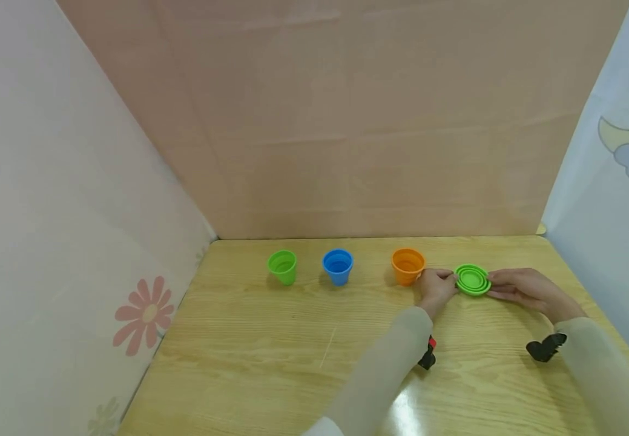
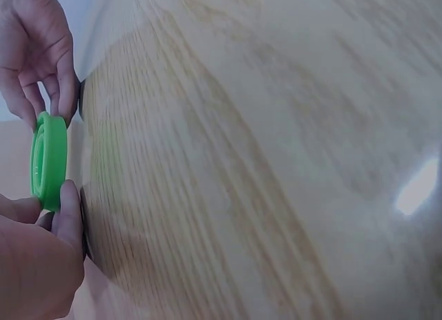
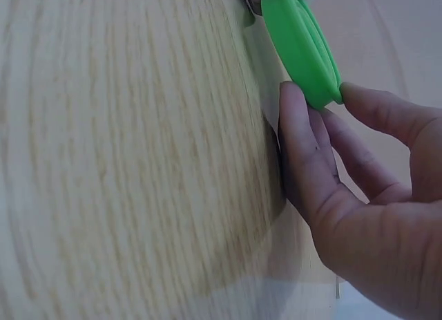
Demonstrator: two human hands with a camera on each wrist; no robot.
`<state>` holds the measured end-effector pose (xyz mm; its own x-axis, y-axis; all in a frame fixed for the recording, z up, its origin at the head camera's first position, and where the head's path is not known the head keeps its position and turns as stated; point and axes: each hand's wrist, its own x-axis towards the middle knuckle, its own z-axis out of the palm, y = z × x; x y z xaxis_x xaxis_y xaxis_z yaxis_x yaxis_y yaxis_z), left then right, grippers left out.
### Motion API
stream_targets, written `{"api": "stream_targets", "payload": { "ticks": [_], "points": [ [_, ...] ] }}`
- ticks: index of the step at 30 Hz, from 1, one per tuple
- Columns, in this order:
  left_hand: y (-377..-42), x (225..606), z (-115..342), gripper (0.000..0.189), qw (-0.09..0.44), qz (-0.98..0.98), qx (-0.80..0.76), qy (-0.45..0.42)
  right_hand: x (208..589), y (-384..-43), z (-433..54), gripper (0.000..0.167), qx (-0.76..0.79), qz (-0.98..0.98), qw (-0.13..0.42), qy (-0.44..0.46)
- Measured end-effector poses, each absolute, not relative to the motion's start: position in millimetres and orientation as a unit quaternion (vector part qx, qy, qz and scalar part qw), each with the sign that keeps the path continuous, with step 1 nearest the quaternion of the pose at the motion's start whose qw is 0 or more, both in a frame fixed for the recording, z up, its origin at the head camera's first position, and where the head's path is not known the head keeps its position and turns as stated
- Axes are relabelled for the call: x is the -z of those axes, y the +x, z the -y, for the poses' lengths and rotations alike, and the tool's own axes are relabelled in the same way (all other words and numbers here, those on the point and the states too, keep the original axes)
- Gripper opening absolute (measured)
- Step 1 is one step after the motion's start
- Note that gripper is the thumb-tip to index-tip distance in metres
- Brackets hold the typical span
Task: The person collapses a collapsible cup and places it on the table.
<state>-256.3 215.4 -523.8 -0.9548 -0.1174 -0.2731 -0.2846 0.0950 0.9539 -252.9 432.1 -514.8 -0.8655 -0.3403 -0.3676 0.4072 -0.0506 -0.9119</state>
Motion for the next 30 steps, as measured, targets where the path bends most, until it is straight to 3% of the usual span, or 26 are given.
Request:
{"api": "stream_targets", "payload": {
  "ticks": [14,23,30],
  "points": [
    [-264,529,-224,0.004,0.008,-0.828,-0.553,-0.094,514,-254,-425,0.013,0.641,-0.742,0.185,0.062],
    [-262,537,-221,0.007,0.006,-0.855,-0.514,-0.065,517,-251,-416,0.046,0.61,-0.779,0.135,0.056],
    [-263,536,-219,0.012,0.032,-0.862,-0.503,-0.053,518,-252,-415,0.048,0.596,-0.792,0.117,0.057]
  ]
}}
